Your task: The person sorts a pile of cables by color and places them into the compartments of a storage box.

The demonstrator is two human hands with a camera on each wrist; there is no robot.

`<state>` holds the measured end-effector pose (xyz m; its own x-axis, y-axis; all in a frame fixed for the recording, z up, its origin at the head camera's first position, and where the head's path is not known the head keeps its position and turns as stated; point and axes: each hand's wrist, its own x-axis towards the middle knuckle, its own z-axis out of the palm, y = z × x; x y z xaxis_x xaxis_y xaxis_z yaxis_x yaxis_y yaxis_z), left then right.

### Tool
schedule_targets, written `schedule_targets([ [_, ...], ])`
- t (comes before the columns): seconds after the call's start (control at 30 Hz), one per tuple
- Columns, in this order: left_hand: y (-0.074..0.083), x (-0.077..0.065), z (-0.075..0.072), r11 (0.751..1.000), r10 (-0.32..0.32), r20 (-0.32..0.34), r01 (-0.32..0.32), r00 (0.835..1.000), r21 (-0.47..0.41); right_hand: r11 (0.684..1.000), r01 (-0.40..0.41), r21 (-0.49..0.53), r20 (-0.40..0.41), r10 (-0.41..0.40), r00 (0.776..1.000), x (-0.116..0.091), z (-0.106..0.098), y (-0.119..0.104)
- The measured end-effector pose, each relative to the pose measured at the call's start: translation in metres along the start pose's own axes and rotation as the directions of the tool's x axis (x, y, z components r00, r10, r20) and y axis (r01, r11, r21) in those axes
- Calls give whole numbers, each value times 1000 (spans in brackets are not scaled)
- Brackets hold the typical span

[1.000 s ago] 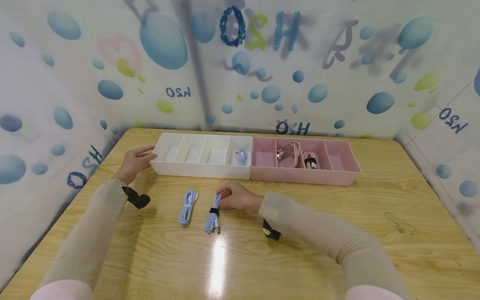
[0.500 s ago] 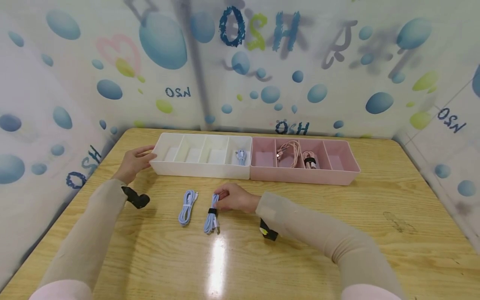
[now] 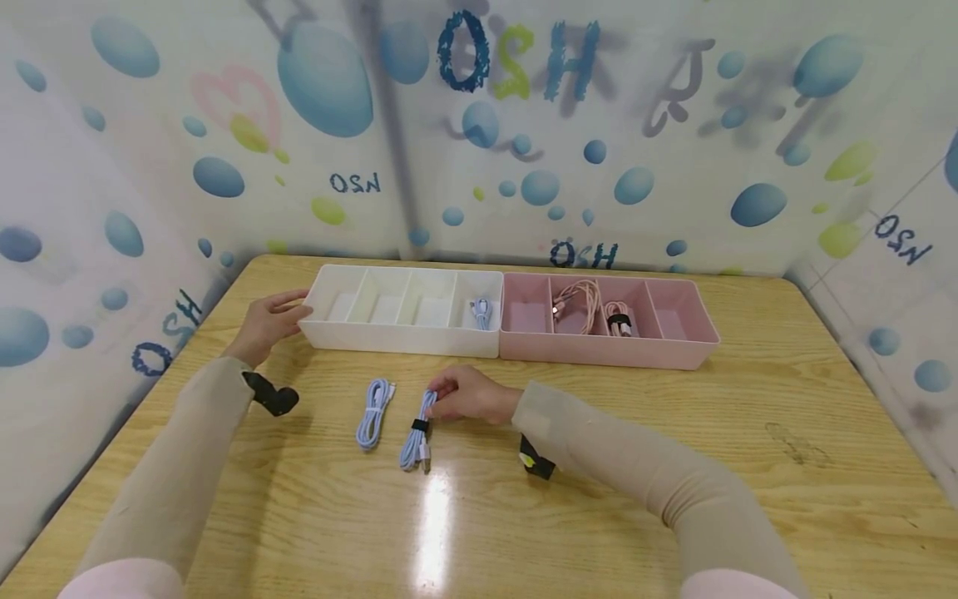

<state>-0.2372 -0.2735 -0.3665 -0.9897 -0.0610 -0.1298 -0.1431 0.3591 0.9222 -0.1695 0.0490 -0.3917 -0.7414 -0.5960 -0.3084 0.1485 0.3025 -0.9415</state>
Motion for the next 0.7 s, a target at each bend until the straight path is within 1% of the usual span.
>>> schedule_targets([
  [0.33,0,0,0,1000,0,-4,0,1000,-4,999,-26,19,42,25,999,-1,-3,-1],
  [0.7,0,-1,0,1000,-3,0,3,1000,-5,1000,-17,11,71,16,997,0,-6,-1],
])
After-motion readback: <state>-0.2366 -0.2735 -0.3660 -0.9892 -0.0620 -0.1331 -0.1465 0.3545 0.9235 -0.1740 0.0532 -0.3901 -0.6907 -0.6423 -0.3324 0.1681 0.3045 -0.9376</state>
